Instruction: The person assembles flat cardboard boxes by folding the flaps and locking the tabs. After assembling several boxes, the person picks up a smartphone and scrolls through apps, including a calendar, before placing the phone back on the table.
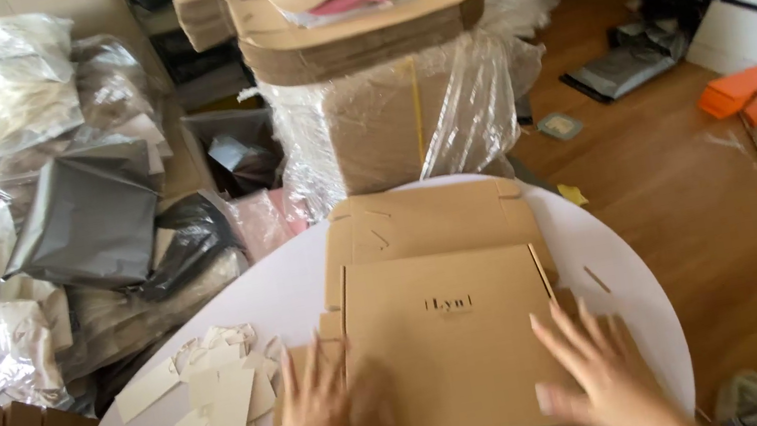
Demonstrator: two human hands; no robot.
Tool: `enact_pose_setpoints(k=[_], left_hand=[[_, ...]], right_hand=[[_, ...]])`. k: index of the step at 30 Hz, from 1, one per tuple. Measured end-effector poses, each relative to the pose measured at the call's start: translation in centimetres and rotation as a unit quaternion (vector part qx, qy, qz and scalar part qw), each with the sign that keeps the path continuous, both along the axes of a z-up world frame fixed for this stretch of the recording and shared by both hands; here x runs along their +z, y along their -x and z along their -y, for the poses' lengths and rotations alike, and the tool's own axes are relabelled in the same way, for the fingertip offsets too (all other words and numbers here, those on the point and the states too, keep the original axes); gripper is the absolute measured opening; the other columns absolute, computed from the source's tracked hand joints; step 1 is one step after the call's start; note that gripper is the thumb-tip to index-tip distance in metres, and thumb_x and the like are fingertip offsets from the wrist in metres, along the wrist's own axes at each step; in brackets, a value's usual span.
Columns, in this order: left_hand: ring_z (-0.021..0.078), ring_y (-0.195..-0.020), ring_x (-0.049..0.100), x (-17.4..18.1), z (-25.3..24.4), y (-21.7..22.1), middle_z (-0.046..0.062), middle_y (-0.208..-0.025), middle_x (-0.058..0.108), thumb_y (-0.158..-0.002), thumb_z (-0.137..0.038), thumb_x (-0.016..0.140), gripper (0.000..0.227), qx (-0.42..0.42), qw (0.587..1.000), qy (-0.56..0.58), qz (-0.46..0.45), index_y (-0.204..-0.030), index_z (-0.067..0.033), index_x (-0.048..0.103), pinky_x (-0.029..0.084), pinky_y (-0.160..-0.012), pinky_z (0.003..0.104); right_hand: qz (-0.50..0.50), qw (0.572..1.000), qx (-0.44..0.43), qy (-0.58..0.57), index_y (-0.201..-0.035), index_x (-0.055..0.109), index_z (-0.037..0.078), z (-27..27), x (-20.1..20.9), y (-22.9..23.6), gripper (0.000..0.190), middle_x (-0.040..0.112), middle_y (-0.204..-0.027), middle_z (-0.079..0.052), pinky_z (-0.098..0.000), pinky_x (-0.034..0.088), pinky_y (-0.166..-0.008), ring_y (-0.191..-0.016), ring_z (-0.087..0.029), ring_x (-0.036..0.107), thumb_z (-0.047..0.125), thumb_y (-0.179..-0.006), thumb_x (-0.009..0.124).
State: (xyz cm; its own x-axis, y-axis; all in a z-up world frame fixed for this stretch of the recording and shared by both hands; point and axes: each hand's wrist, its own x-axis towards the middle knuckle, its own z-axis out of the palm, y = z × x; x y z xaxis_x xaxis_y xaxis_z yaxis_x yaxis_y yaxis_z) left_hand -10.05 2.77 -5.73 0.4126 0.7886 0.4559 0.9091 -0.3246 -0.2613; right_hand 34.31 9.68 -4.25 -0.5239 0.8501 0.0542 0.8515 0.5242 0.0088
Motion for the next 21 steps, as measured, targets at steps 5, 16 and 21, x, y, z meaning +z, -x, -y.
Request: enact_pose_setpoints(k=[5, 16, 21], left_hand=[[0.0328, -0.149, 0.037, -6.3, 3.5, -0.7, 0.01, -0.165, 0.035, -0.049, -0.082, 0.079, 0.127, 0.055, 0.993, -0.1, 0.009, -0.161, -0.0406, 0.033, 0.035, -0.118, 0.046], [0.0269, -0.062, 0.076, 12.1, -13.1, -3.1, 0.003, -0.068, 0.072, -0.092, -0.021, 0.059, 0.007, 0.207, 0.967, -0.066, 0.132, -0.096, -0.0222, 0.055, 0.061, -0.056, 0.042], [0.0327, -0.066, 0.076, 13.7, -19.1, -2.5, 0.007, -0.069, 0.073, -0.093, -0.024, 0.062, 0.009, 0.23, 0.96, -0.002, 0.159, -0.087, -0.0166, 0.06, 0.061, -0.057, 0.047]], right_hand=[[-0.152, 0.965, -0.2, 0.071, -0.153, 0.036, 0.061, 3.7, -7.8, -2.0, 0.085, 0.027, -0.17, 0.013, -0.0481, 0.034, -0.118, -0.161, -0.025, 0.018, 0.068, -0.071, 0.061], [-0.397, 0.904, -0.12, -0.103, -0.127, 0.073, 0.011, -11.6, 14.2, 2.1, 0.036, 0.074, -0.117, -0.022, -0.0587, 0.052, -0.097, -0.113, -0.049, 0.065, 0.003, -0.098, 0.053], [-0.458, 0.857, -0.234, 0.029, -0.139, 0.068, 0.018, -17.0, 15.2, 2.6, 0.042, 0.064, -0.125, -0.036, -0.0497, 0.06, -0.08, -0.106, -0.052, 0.066, 0.004, -0.103, 0.051]])
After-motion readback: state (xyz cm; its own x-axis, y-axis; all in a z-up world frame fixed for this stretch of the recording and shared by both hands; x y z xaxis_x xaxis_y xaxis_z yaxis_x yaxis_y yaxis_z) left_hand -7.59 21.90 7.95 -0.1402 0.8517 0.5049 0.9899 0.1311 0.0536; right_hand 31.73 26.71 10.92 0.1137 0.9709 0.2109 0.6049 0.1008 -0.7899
